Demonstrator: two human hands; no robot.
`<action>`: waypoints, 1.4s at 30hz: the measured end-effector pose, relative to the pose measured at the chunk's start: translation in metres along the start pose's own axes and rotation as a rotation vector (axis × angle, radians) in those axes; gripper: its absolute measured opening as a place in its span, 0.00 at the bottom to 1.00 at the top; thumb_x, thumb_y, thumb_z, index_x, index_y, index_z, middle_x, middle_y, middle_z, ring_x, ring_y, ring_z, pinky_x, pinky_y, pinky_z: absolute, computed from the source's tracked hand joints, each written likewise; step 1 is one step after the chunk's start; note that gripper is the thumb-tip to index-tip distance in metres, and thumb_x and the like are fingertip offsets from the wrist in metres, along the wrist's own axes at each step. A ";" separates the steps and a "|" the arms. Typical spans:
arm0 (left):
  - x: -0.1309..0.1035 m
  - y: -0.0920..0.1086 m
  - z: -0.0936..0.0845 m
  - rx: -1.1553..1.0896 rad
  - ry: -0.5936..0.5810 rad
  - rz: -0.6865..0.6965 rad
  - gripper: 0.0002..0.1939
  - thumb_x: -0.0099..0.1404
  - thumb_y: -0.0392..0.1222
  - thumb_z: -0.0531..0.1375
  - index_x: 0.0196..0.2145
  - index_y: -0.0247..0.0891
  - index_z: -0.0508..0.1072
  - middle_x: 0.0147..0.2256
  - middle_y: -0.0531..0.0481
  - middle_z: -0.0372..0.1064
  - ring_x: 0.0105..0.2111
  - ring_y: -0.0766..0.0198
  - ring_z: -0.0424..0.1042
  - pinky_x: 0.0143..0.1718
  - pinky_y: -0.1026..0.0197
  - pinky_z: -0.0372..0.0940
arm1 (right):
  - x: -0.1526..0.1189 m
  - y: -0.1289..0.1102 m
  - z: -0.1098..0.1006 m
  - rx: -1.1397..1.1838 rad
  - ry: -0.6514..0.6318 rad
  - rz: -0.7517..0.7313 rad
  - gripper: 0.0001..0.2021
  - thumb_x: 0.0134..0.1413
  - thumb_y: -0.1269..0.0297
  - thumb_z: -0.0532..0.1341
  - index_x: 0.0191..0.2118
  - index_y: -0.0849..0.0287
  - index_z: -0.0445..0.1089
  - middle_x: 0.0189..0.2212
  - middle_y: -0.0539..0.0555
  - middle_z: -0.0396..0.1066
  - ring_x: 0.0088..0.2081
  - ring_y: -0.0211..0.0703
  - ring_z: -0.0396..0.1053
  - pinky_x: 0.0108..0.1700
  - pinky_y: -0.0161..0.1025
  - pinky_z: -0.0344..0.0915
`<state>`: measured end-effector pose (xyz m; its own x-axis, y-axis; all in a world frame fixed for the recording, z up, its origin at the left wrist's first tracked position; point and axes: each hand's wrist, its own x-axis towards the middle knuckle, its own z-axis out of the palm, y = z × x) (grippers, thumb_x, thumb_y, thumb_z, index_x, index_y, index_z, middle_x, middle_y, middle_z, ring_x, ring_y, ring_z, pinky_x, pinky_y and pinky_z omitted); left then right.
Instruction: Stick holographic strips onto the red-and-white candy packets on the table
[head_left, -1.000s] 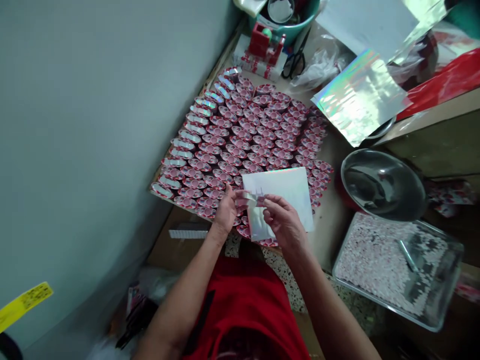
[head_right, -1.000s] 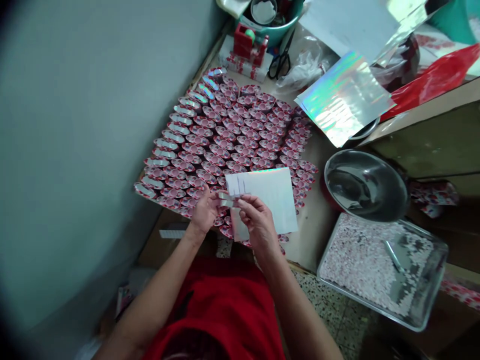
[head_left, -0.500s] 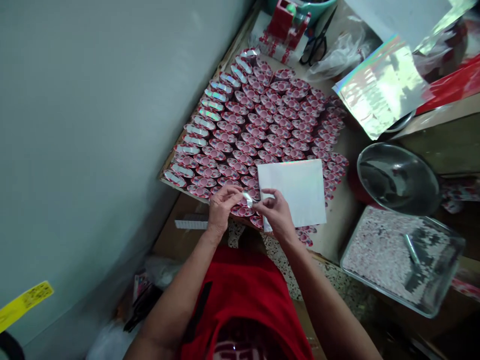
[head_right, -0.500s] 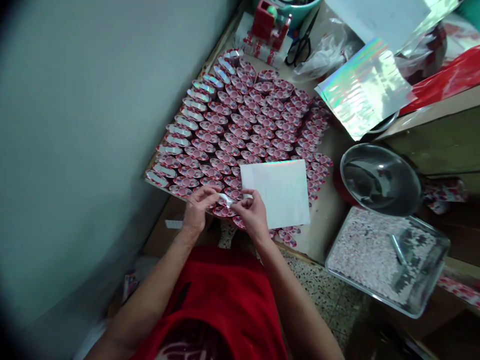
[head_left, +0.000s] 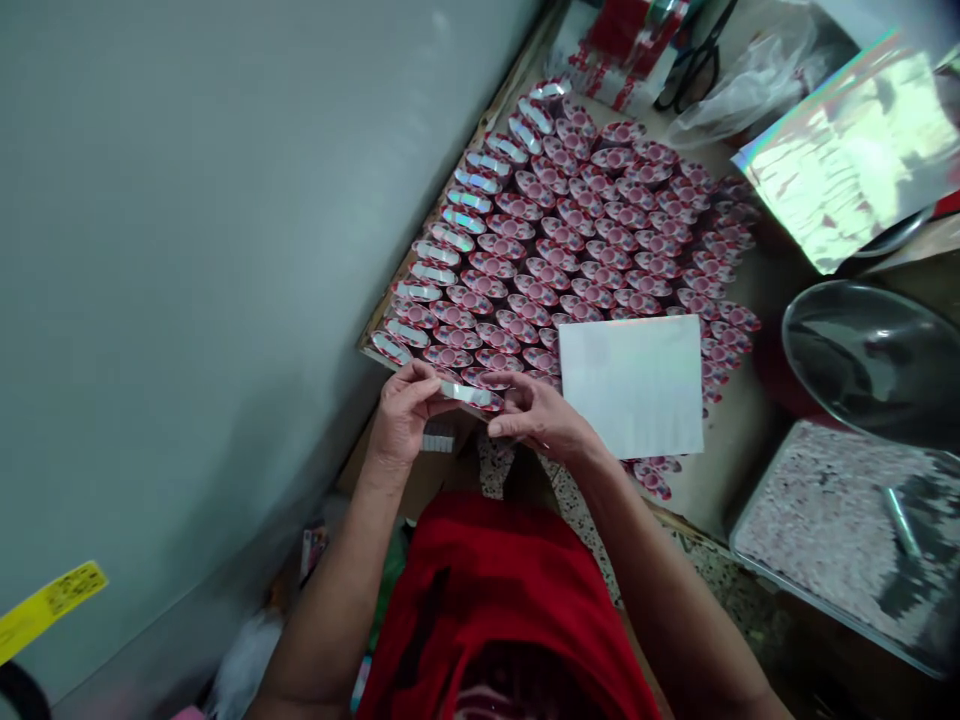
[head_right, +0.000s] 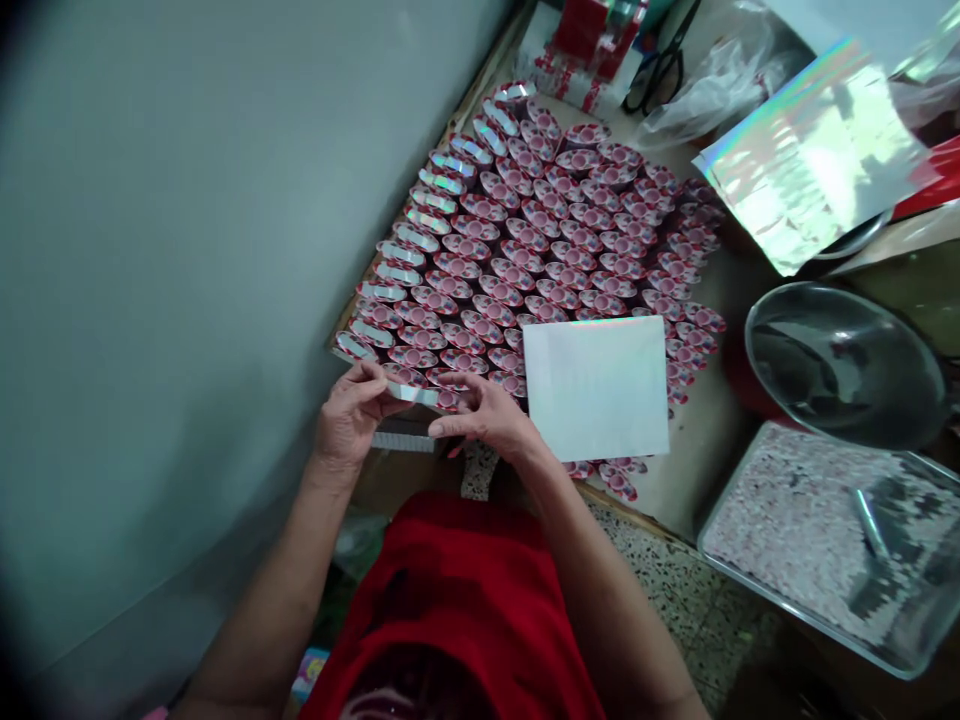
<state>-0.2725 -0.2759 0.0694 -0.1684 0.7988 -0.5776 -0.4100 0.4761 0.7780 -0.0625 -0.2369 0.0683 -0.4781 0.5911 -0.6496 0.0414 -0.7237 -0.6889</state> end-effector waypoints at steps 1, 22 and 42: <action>0.000 -0.001 -0.003 -0.018 0.007 -0.005 0.12 0.52 0.47 0.66 0.29 0.41 0.67 0.32 0.51 0.75 0.31 0.63 0.74 0.36 0.55 0.78 | 0.004 0.000 0.005 -0.005 -0.019 0.019 0.37 0.31 0.56 0.82 0.53 0.55 0.76 0.20 0.39 0.61 0.21 0.32 0.56 0.21 0.31 0.61; 0.056 -0.048 -0.062 1.075 0.315 0.405 0.08 0.67 0.44 0.63 0.30 0.41 0.77 0.35 0.46 0.76 0.34 0.58 0.73 0.40 0.58 0.65 | 0.083 0.042 0.068 -1.184 0.618 0.075 0.14 0.64 0.51 0.62 0.39 0.52 0.83 0.32 0.57 0.81 0.37 0.52 0.76 0.35 0.39 0.59; 0.068 -0.053 -0.053 0.782 0.572 0.264 0.20 0.53 0.36 0.72 0.38 0.41 0.68 0.27 0.58 0.64 0.28 0.63 0.66 0.37 0.61 0.63 | 0.086 0.023 0.059 -1.269 0.624 0.215 0.18 0.59 0.44 0.66 0.39 0.56 0.74 0.36 0.60 0.79 0.41 0.54 0.77 0.41 0.41 0.64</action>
<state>-0.3097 -0.2657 -0.0240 -0.6591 0.7143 -0.2353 0.3719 0.5815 0.7236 -0.1549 -0.2238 0.0153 0.0811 0.8107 -0.5798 0.9640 -0.2116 -0.1610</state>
